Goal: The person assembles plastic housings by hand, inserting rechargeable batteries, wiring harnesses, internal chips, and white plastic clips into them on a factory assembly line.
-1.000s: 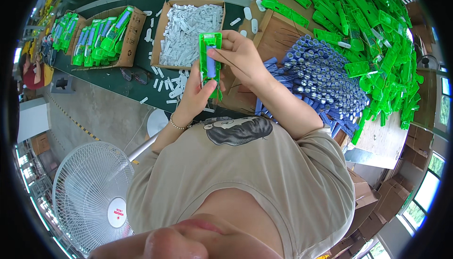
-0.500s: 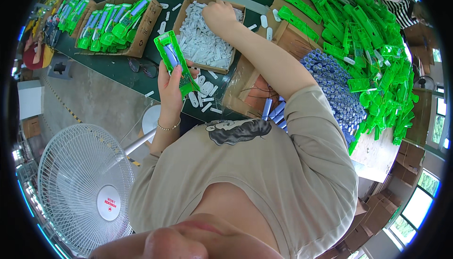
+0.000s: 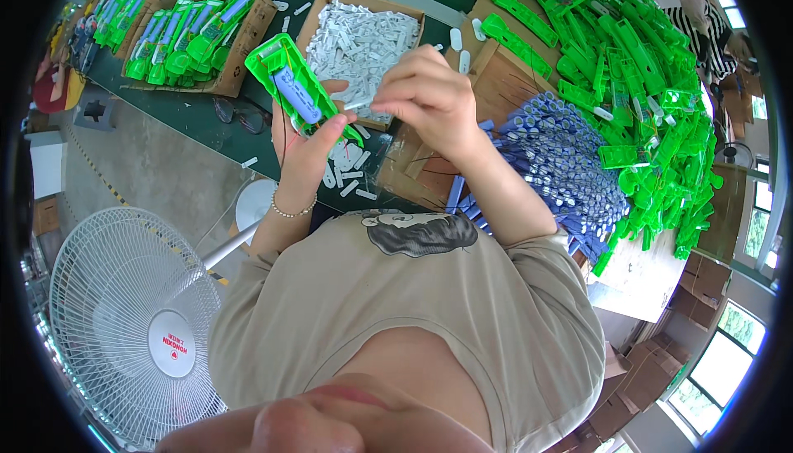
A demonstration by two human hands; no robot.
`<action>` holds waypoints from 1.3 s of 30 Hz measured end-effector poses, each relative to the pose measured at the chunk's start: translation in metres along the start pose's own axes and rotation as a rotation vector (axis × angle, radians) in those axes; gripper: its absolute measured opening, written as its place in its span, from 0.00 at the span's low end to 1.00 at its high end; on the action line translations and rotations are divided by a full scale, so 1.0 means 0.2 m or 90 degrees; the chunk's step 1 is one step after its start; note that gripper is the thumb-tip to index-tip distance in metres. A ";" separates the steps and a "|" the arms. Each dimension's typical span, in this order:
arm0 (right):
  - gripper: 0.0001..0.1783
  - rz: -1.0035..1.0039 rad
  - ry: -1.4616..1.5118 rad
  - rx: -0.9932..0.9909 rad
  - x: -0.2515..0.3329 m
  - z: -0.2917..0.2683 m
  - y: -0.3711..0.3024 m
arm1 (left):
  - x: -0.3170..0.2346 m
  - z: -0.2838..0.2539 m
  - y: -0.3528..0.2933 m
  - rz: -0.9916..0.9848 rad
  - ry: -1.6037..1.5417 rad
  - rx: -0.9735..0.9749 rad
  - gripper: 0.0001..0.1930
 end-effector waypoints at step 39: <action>0.08 0.342 -0.654 0.132 -0.73 0.04 0.08 | 0.04 -0.07 -0.15 0.011 0.133 -0.024 0.22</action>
Point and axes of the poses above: each hand's wrist, its own y-axis towards the middle knuckle, its own z-axis out of the palm, x = y × z, the point moved 3 cm from there along y, towards the middle knuckle, and after that the axes turned 12 degrees about y, right-handed, at the moved point
